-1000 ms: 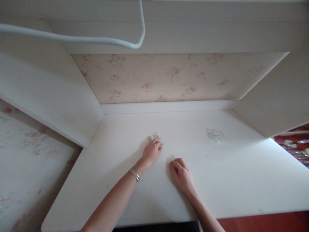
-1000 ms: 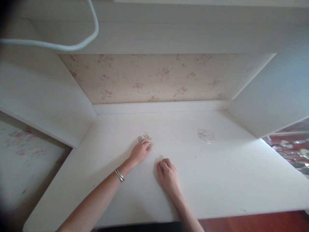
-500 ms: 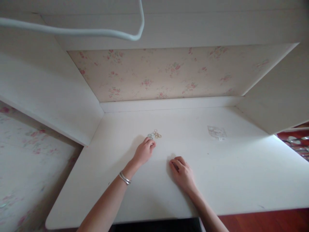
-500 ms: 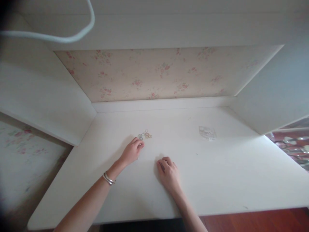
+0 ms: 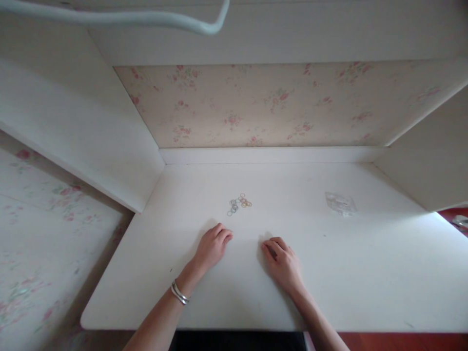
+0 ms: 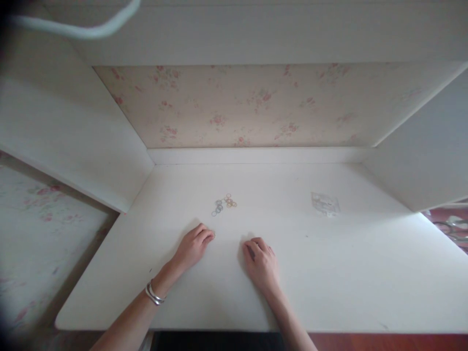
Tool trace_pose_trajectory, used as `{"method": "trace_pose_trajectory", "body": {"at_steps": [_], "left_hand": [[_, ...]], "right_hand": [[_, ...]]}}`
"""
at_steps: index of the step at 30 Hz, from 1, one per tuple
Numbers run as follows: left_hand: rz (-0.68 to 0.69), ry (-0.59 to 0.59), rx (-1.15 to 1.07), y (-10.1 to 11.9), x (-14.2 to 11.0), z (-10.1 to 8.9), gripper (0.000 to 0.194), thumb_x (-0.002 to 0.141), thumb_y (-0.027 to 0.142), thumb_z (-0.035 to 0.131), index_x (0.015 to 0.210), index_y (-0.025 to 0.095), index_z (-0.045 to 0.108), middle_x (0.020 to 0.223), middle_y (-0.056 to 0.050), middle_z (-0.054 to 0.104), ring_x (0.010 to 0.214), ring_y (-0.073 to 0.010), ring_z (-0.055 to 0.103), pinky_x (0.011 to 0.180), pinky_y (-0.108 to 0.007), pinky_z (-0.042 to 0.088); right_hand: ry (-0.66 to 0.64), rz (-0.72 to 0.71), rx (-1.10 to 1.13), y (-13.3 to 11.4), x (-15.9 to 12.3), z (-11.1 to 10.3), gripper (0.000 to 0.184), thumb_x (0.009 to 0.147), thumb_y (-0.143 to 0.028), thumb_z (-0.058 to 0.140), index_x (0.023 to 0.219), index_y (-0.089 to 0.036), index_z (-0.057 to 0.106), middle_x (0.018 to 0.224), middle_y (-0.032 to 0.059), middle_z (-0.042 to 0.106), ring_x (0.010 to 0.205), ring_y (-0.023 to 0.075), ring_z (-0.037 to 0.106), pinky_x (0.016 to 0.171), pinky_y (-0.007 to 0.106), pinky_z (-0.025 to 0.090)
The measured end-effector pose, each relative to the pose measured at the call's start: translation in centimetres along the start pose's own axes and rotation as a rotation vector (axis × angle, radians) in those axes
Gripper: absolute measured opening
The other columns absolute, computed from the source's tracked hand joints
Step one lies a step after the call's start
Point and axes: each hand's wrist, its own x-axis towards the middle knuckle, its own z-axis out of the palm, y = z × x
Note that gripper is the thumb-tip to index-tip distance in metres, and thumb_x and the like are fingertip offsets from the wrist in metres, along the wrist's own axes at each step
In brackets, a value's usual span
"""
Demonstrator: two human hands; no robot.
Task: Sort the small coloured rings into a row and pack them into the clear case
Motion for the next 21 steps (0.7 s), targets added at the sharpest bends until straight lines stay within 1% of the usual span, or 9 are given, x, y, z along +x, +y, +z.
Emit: {"method": "trace_pose_trajectory", "body": {"at_steps": [5,10,14,18,21], "left_hand": [[0.016,-0.008,0.029,-0.02,-0.28,0.06,0.023,0.094,0.025,0.039,0.088,0.021,0.06,0.085,-0.004,0.057,0.077,-0.0149,0.054,0.074,-0.029,0.043],[0.004,-0.014,0.05,-0.21,-0.4,0.34,0.023,0.094,0.026,0.039,0.089,0.021,0.06,0.085,-0.004,0.057,0.077,-0.0153,0.054,0.073,-0.029,0.043],[0.004,-0.013,0.057,-0.33,-0.32,0.42,0.022,0.094,0.026,0.039,0.09,0.021,0.06,0.087,-0.004,0.057,0.078,-0.0155,0.055,0.075,-0.029,0.043],[0.02,-0.02,0.086,-0.29,-0.32,0.31,0.022,0.094,0.027,0.038,0.091,0.021,0.059,0.087,-0.004,0.057,0.079,-0.016,0.055,0.075,-0.03,0.042],[0.023,-0.006,0.093,-0.32,-0.33,0.43,0.023,0.095,0.026,0.038,0.09,0.021,0.059,0.087,-0.005,0.058,0.079,-0.0162,0.055,0.075,-0.03,0.042]], "right_hand": [[0.007,0.001,0.001,0.01,0.01,0.05,0.03,0.091,-0.038,0.039,0.089,-0.024,0.066,0.094,0.0042,0.062,0.078,0.0166,0.059,0.071,0.029,0.045],[0.027,0.0,0.019,-0.02,0.07,0.11,0.03,0.091,-0.039,0.04,0.087,-0.024,0.066,0.093,0.0045,0.062,0.077,0.017,0.059,0.071,0.03,0.045],[0.051,0.016,0.135,-0.01,-0.05,0.08,0.031,0.091,-0.04,0.04,0.085,-0.023,0.066,0.092,0.0051,0.062,0.075,0.0163,0.058,0.068,0.028,0.045],[0.075,0.075,0.278,0.06,-0.12,0.15,0.033,0.091,-0.043,0.042,0.084,-0.02,0.065,0.091,0.0057,0.061,0.063,0.0132,0.055,0.059,0.026,0.044],[0.089,0.087,0.306,-0.34,0.45,0.0,0.035,0.089,-0.045,0.042,0.082,-0.02,0.066,0.087,0.0052,0.061,0.058,0.0118,0.053,0.055,0.026,0.043]]}}
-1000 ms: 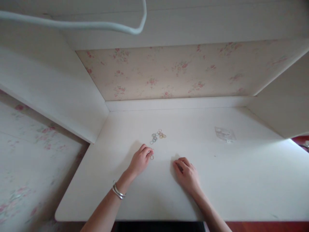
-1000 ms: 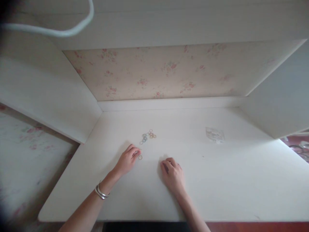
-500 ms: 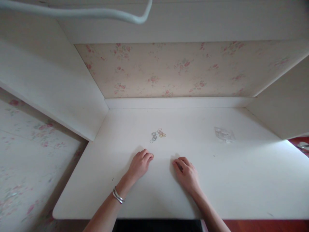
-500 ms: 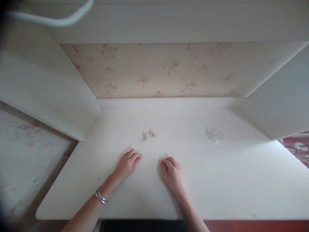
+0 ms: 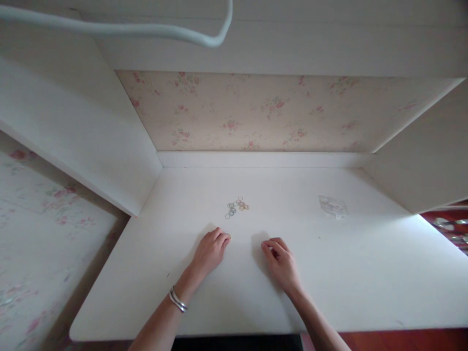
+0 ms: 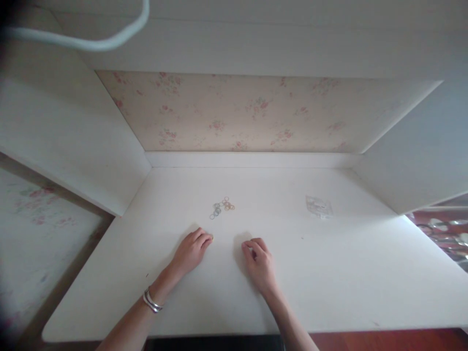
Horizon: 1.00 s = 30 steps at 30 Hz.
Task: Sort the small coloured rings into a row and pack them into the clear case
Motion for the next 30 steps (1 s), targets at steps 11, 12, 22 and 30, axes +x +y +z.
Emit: {"method": "trace_pose_trajectory", "body": {"at_steps": [11,12,22,30], "left_hand": [[-0.145,0.116,0.014,0.3,0.6,0.8,0.021,0.094,0.022,0.037,0.09,0.021,0.058,0.087,-0.004,0.056,0.076,-0.0162,0.055,0.07,-0.028,0.043],[-0.148,0.118,0.011,0.4,0.6,0.8,0.021,0.094,0.023,0.037,0.09,0.021,0.058,0.088,-0.004,0.056,0.076,-0.0162,0.056,0.07,-0.028,0.043],[-0.265,0.256,-0.432,-1.1,0.3,-0.1,0.023,0.091,0.035,0.045,0.088,0.018,0.061,0.087,-0.003,0.057,0.073,-0.0124,0.055,0.067,-0.024,0.044],[-0.475,0.385,-0.675,-2.7,0.1,-0.8,0.025,0.084,0.042,0.051,0.085,0.018,0.06,0.07,0.002,0.048,0.062,-0.0113,0.044,0.059,-0.022,0.037]], "right_hand": [[-0.088,-0.15,-0.316,-2.6,8.1,2.9,0.026,0.091,-0.031,0.041,0.096,-0.025,0.066,0.091,0.0021,0.063,0.074,0.0133,0.059,0.067,0.023,0.041],[-0.112,-0.157,-0.362,-2.7,8.8,3.3,0.026,0.092,-0.031,0.041,0.1,-0.026,0.065,0.094,0.0023,0.062,0.075,0.0134,0.06,0.066,0.023,0.04],[-0.233,-0.117,-0.456,-2.6,11.0,4.8,0.026,0.093,-0.033,0.04,0.101,-0.027,0.065,0.101,0.0036,0.059,0.077,0.0137,0.058,0.062,0.023,0.035],[-0.278,-0.096,-0.429,-2.3,12.1,4.9,0.02,0.089,-0.027,0.048,0.086,-0.022,0.067,0.093,0.0032,0.059,0.074,0.0122,0.056,0.059,0.022,0.033]]}}
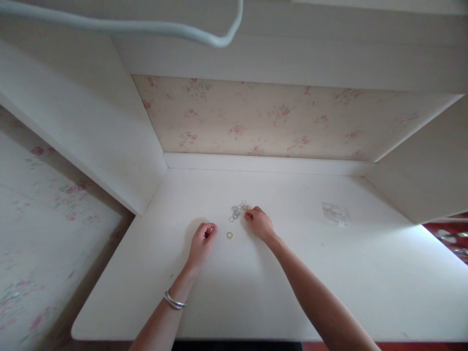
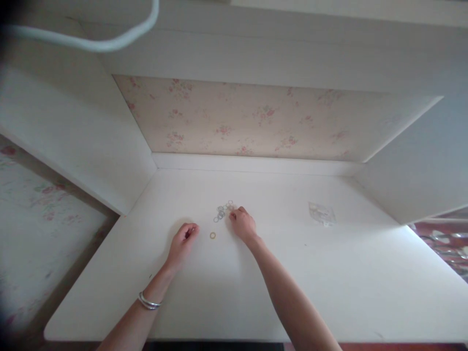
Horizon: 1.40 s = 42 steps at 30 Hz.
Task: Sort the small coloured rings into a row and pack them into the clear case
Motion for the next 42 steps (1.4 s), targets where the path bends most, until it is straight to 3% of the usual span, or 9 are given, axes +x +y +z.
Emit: {"method": "trace_pose_trajectory", "body": {"at_steps": [10,15,18,31,37,42], "left_hand": [[-0.088,0.033,-0.118,0.0,0.1,0.0,0.027,0.082,0.043,0.055,0.085,0.018,0.061,0.07,0.002,0.051,0.063,-0.0112,0.044,0.059,-0.021,0.036],[-0.108,0.038,-0.128,0.0,0.2,0.1,0.03,0.08,0.046,0.055,0.086,0.017,0.062,0.069,0.001,0.051,0.062,-0.0113,0.044,0.059,-0.021,0.036],[-0.114,0.03,-0.139,0.0,0.2,0.1,0.03,0.08,0.046,0.056,0.086,0.017,0.061,0.068,0.002,0.05,0.062,-0.0112,0.043,0.058,-0.021,0.036],[-0.108,-0.003,-0.143,-0.2,0.1,0.0,0.026,0.081,0.043,0.055,0.087,0.019,0.061,0.069,0.003,0.049,0.063,-0.0111,0.042,0.06,-0.021,0.034],[-0.114,-0.004,-0.141,0.1,0.1,-0.1,0.025,0.081,0.043,0.055,0.084,0.019,0.061,0.065,0.004,0.044,0.06,-0.0107,0.04,0.058,-0.021,0.033],[-0.111,-0.018,-0.134,0.3,0.1,-0.1,0.025,0.082,0.042,0.054,0.084,0.018,0.061,0.065,0.003,0.045,0.06,-0.0106,0.04,0.057,-0.021,0.033]], "right_hand": [[0.1,-0.038,0.051,1.0,-1.0,-0.2,0.026,0.095,-0.025,0.036,0.094,-0.021,0.061,0.097,0.0055,0.056,0.075,0.014,0.057,0.065,0.024,0.037],[0.244,-0.119,0.298,1.9,-1.5,-0.2,0.026,0.092,-0.03,0.04,0.089,-0.018,0.063,0.09,0.0068,0.058,0.075,0.0152,0.055,0.069,0.027,0.042],[0.284,-0.093,0.403,2.4,-1.8,0.2,0.029,0.09,-0.035,0.041,0.087,-0.016,0.064,0.085,0.0071,0.059,0.073,0.0159,0.055,0.068,0.028,0.043],[0.274,-0.034,0.379,3.5,-0.4,0.9,0.034,0.088,-0.037,0.04,0.083,-0.015,0.065,0.082,0.0086,0.061,0.076,0.0189,0.056,0.07,0.031,0.043],[0.287,-0.043,0.389,2.5,-1.4,0.6,0.031,0.089,-0.036,0.041,0.085,-0.015,0.063,0.083,0.0076,0.06,0.073,0.0173,0.055,0.067,0.028,0.043],[0.286,-0.161,0.377,-0.5,-4.6,1.4,0.025,0.093,-0.032,0.04,0.089,-0.018,0.06,0.089,0.0062,0.059,0.077,0.0154,0.055,0.069,0.026,0.044]]}}
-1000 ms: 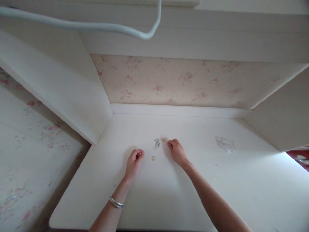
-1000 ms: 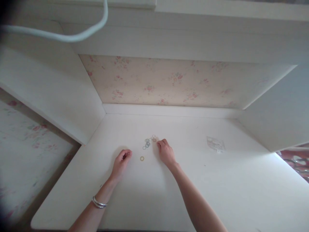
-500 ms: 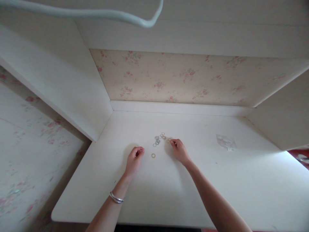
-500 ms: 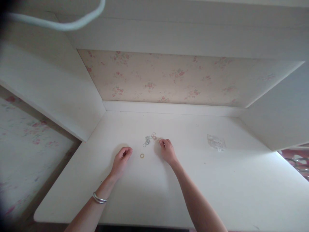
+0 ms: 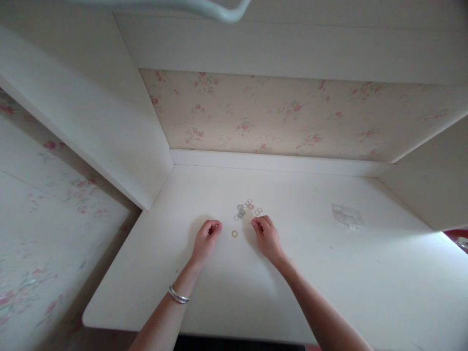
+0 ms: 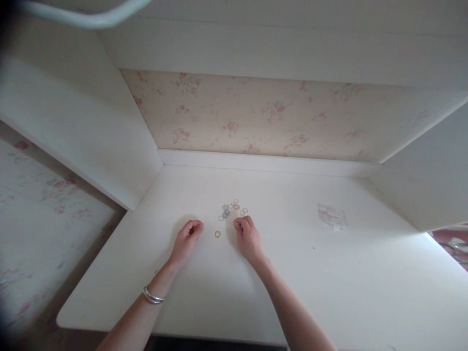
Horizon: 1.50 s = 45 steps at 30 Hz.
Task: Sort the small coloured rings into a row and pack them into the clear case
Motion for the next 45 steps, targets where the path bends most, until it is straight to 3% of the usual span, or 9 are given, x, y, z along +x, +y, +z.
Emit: {"method": "trace_pose_trajectory", "body": {"at_steps": [6,14,20,25,32,36,40,45], "left_hand": [[-0.004,-0.003,0.02,0.4,-0.2,0.0,0.029,0.082,0.045,0.054,0.085,0.017,0.061,0.066,0.003,0.048,0.06,-0.0112,0.042,0.058,-0.022,0.034],[0.012,0.002,0.019,0.4,-0.2,-0.1,0.03,0.081,0.046,0.055,0.085,0.017,0.062,0.064,0.003,0.05,0.057,-0.0104,0.043,0.057,-0.022,0.036],[0.025,-0.016,0.039,0.3,-0.1,-0.2,0.028,0.082,0.044,0.054,0.086,0.017,0.062,0.063,0.004,0.049,0.057,-0.0101,0.044,0.058,-0.022,0.036],[0.013,-0.029,0.071,0.4,-0.1,-0.2,0.027,0.082,0.043,0.054,0.087,0.017,0.062,0.063,0.003,0.049,0.056,-0.0106,0.044,0.058,-0.022,0.037],[0.129,-0.035,0.181,0.7,-0.2,0.8,0.023,0.083,0.038,0.052,0.082,0.018,0.063,0.069,0.001,0.052,0.061,-0.0117,0.046,0.059,-0.023,0.037],[0.213,-0.131,0.248,2.4,-0.1,3.2,0.023,0.086,0.036,0.05,0.084,0.018,0.064,0.077,-0.002,0.057,0.064,-0.0126,0.051,0.062,-0.024,0.041],[0.366,-0.3,0.456,4.0,0.3,6.2,0.021,0.088,0.031,0.047,0.087,0.02,0.065,0.087,-0.005,0.059,0.075,-0.0149,0.056,0.073,-0.026,0.044],[0.43,-0.347,0.727,4.0,1.8,9.2,0.022,0.09,0.028,0.044,0.097,0.023,0.064,0.098,-0.006,0.06,0.084,-0.0177,0.058,0.075,-0.028,0.045]], "right_hand": [[-0.141,-0.213,-0.165,-2.7,-1.9,1.7,0.027,0.097,-0.028,0.035,0.096,-0.02,0.061,0.091,0.0065,0.059,0.078,0.0159,0.056,0.074,0.027,0.043],[-0.211,-0.386,-0.337,-2.9,-1.5,2.2,0.028,0.097,-0.023,0.036,0.095,-0.021,0.063,0.084,0.0058,0.061,0.074,0.016,0.054,0.071,0.029,0.038],[-0.258,-0.411,-0.373,-2.9,-1.8,1.9,0.023,0.093,-0.017,0.041,0.098,-0.021,0.063,0.082,0.0052,0.061,0.074,0.0168,0.054,0.069,0.029,0.036],[-0.192,-0.281,-0.27,-3.3,-3.1,1.0,0.027,0.095,-0.022,0.038,0.091,-0.02,0.064,0.083,0.0059,0.061,0.074,0.0162,0.055,0.072,0.03,0.04],[-0.006,-0.01,-0.073,-1.7,-6.2,-2.7,0.025,0.092,-0.035,0.043,0.091,-0.023,0.065,0.087,0.0058,0.062,0.077,0.0163,0.059,0.071,0.028,0.046],[0.046,0.09,-0.085,-0.1,-7.2,-4.4,0.029,0.088,-0.043,0.048,0.083,-0.023,0.068,0.077,0.0041,0.062,0.064,0.0146,0.058,0.061,0.026,0.044],[0.068,0.199,0.003,0.5,-7.2,-4.9,0.043,0.093,-0.044,0.039,0.069,-0.02,0.066,0.07,0.0031,0.059,0.059,0.0132,0.055,0.059,0.024,0.042],[0.086,0.268,0.092,0.9,-6.6,-5.0,0.044,0.095,-0.044,0.032,0.09,-0.02,0.069,0.08,0.0038,0.061,0.07,0.0149,0.058,0.066,0.025,0.043]]}}
